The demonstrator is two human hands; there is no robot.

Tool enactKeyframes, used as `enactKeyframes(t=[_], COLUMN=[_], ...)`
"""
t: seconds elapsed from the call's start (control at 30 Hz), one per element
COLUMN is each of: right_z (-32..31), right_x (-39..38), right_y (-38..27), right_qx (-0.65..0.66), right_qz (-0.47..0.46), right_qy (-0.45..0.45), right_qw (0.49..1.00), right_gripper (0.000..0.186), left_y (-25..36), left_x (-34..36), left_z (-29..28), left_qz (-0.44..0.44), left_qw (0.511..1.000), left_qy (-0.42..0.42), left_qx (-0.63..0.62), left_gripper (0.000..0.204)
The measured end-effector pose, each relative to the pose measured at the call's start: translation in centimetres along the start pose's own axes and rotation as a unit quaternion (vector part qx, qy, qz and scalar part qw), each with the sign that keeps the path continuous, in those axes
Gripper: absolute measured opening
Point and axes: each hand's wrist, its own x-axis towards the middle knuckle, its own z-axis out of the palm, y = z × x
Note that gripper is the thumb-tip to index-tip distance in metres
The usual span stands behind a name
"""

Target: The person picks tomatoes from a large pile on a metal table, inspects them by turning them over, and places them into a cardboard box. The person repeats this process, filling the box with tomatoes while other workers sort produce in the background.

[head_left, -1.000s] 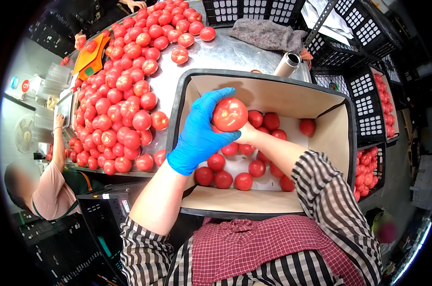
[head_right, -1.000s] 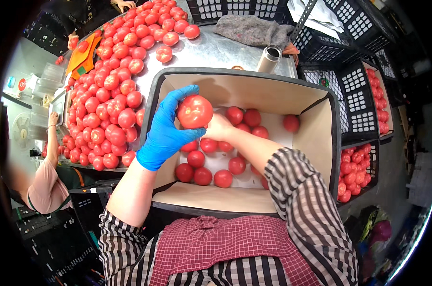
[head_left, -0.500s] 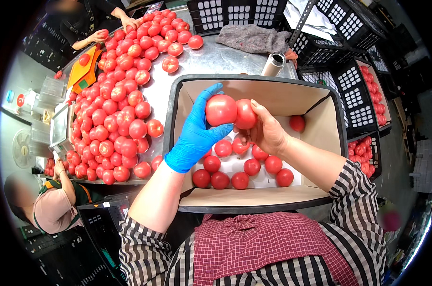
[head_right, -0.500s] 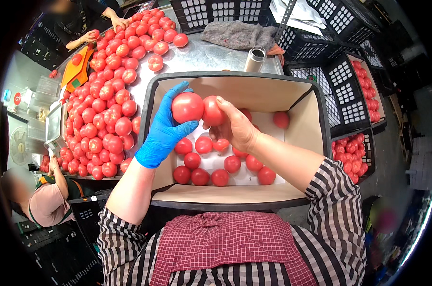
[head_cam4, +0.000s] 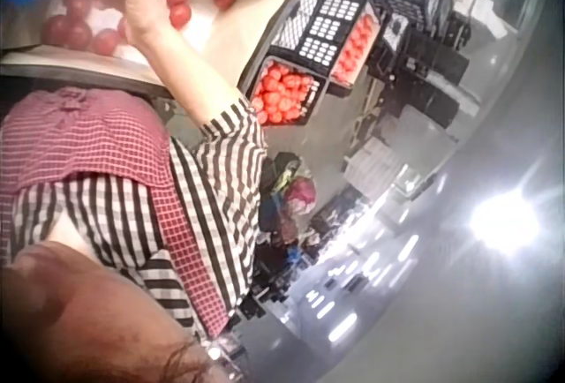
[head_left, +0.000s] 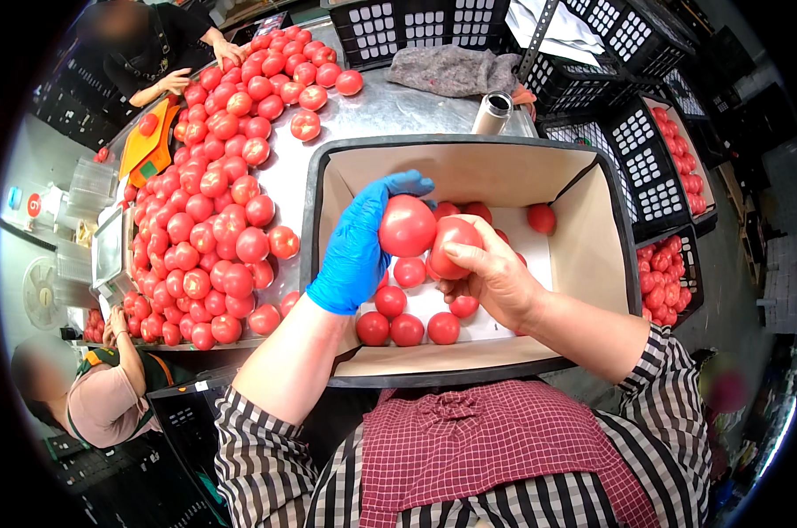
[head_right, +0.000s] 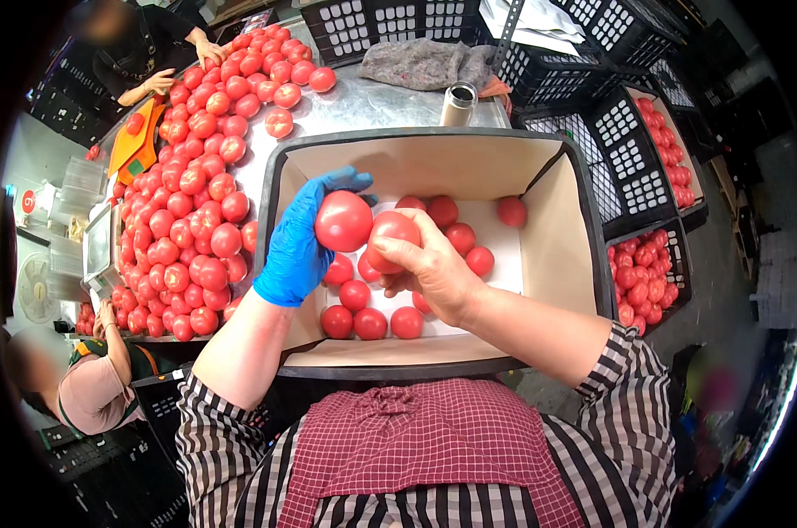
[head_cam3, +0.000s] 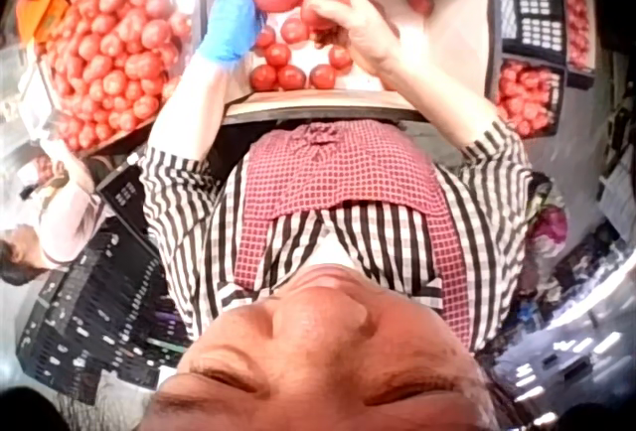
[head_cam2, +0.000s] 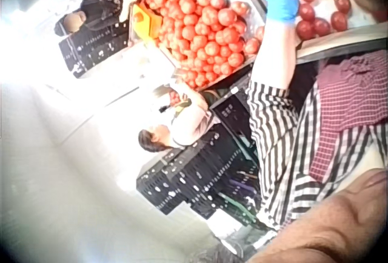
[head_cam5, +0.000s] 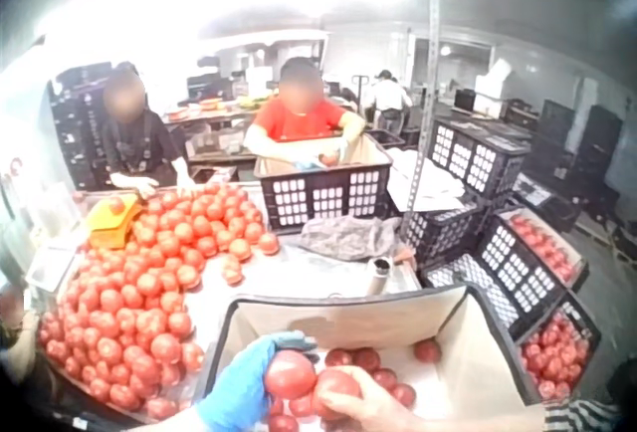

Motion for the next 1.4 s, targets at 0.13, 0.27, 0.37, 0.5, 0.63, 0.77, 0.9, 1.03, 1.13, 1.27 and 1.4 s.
enactKeyframes(t=[0.13,0.27,0.37,0.5,0.63,0.77,0.9,1.03,1.13,1.27,1.4], right_z=[-0.4,-1.6,-1.9,-2.3,-2.3,-2.7,-2.8,-2.9,-2.7,-2.3,-2.8], right_x=[0.2,0.7,0.6,1.1,1.0,1.5,1.4,1.5,1.3,1.2,1.3], right_y=[0.4,0.5,0.2,0.8,0.5,0.9,0.4,0.3,0.0,-0.2,0.0], right_qx=[-0.033,-0.029,-0.032,-0.032,0.020,0.065,0.037,-0.053,-0.068,-0.087,-0.166], right_qz=[-0.054,-0.054,-0.060,-0.062,-0.060,-0.045,-0.039,-0.078,-0.091,-0.120,-0.172], right_qy=[0.009,0.004,-0.017,-0.064,-0.078,-0.102,-0.087,-0.086,-0.075,-0.070,-0.038], right_qw=[0.998,0.998,0.998,0.995,0.995,0.992,0.995,0.992,0.991,0.986,0.970], right_gripper=[0.056,0.052,0.045,0.045,0.048,0.051,0.053,0.064,0.070,0.073,0.074], left_y=[-0.3,-1.1,-1.0,-1.3,-1.1,-1.7,-1.5,-1.0,-1.1,-0.7,-0.9], left_x=[0.3,0.2,0.0,0.6,0.5,0.6,0.7,0.6,0.7,0.6,0.1], left_z=[0.3,-0.7,-0.5,-1.5,-1.1,-2.0,-2.2,-2.2,-1.8,-1.3,-1.2], left_qz=[-0.008,-0.044,-0.079,-0.106,-0.115,-0.130,-0.154,-0.186,-0.173,-0.208,-0.191], left_qw=[0.999,0.995,0.996,0.993,0.985,0.985,0.984,0.976,0.979,0.975,0.981], left_qy=[0.007,-0.016,-0.002,0.032,0.061,0.065,0.073,0.106,0.104,0.068,-0.030], left_qx=[-0.053,0.085,0.047,-0.037,-0.110,-0.095,-0.053,-0.037,-0.040,-0.034,-0.009], left_gripper=[0.046,0.047,0.044,0.043,0.050,0.055,0.058,0.058,0.058,0.055,0.044])
